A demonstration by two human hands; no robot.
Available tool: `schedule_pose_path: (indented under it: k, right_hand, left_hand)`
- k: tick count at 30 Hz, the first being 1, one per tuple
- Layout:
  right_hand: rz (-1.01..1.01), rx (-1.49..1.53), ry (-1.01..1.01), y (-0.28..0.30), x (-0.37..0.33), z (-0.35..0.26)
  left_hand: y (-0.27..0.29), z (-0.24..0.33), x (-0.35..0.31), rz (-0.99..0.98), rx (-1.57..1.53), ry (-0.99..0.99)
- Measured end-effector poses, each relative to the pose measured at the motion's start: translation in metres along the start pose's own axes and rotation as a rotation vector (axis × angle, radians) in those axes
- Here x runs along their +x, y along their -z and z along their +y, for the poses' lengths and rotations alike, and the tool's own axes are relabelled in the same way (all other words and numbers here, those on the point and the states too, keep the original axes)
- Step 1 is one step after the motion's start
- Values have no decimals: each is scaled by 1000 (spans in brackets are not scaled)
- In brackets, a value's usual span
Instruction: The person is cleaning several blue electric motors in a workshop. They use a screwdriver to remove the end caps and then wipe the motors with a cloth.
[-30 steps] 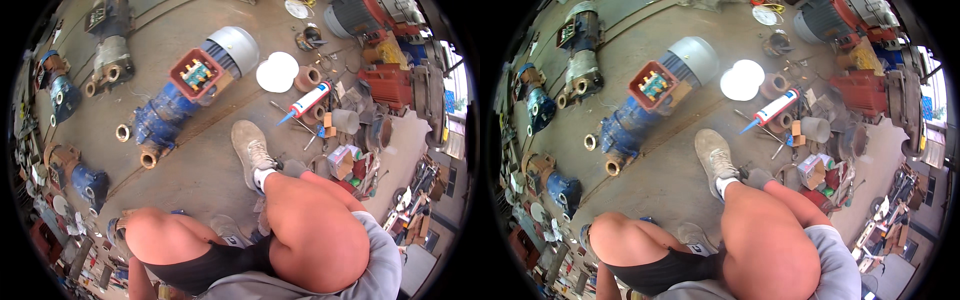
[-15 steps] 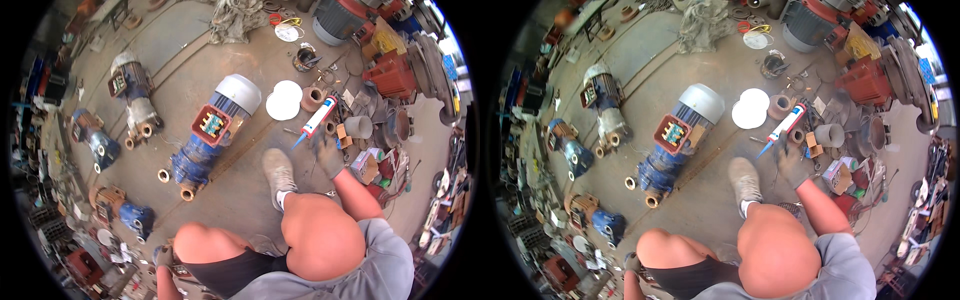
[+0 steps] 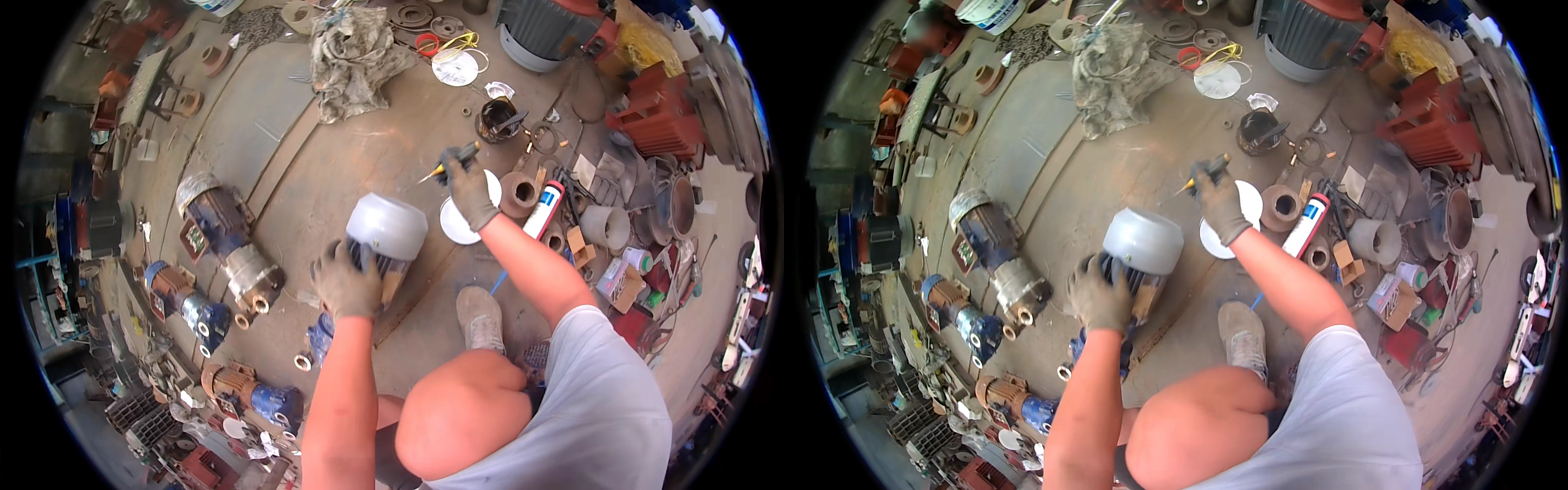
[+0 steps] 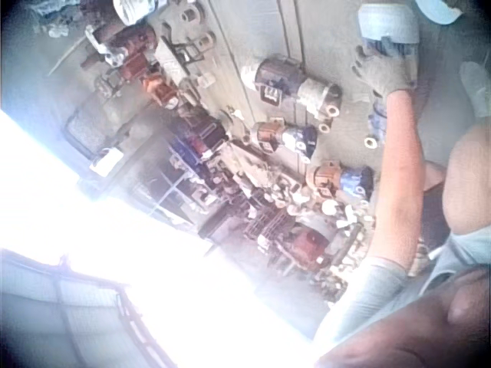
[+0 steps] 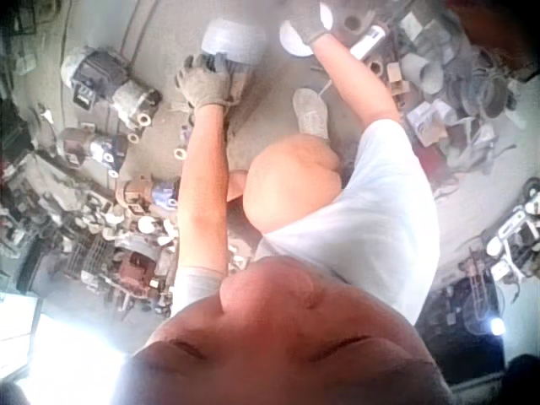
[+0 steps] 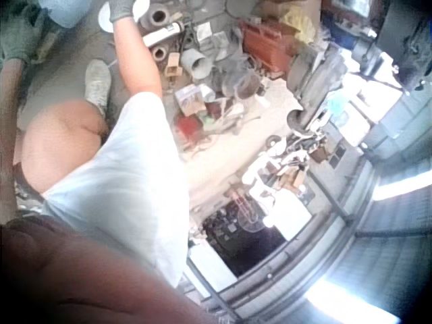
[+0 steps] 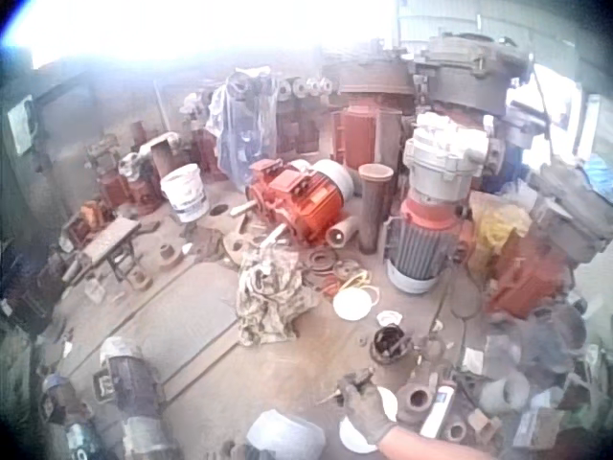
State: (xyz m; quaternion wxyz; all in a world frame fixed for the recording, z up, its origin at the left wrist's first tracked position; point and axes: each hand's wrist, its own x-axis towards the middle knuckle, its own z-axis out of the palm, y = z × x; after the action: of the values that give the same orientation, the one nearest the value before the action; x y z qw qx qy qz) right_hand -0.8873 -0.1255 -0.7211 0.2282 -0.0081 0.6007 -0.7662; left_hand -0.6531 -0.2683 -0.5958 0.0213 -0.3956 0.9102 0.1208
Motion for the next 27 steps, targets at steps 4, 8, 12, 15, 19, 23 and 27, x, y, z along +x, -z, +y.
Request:
schedule_pose_path:
  k: [4,8,12,15,19,23,27]
  right_hand:
    - [-84,-50,-199,-15,1,16]
    - [-208,-210,-176,-6,0,32]
    - [-461,-428,-113,-9,-3,29]
    - [-533,-537,-59,-20,16,17]
    - [-711,-827,-169,-65,68,14]
    - [-800,-1011,-485,-102,106,14]
    - [-605,-794,-356,-92,89,44]
  left_hand:
    - [-1,-10,3,100,-91,-76]
    - [-7,-6,10,90,-93,-129]
    - [-5,-9,14,36,-77,-139]
    - [-5,-7,16,20,-99,-120]
    - [-7,-9,18,9,-88,-124]
    - [-9,-5,18,18,-86,-109]
    - [-4,-6,17,21,-90,-110]
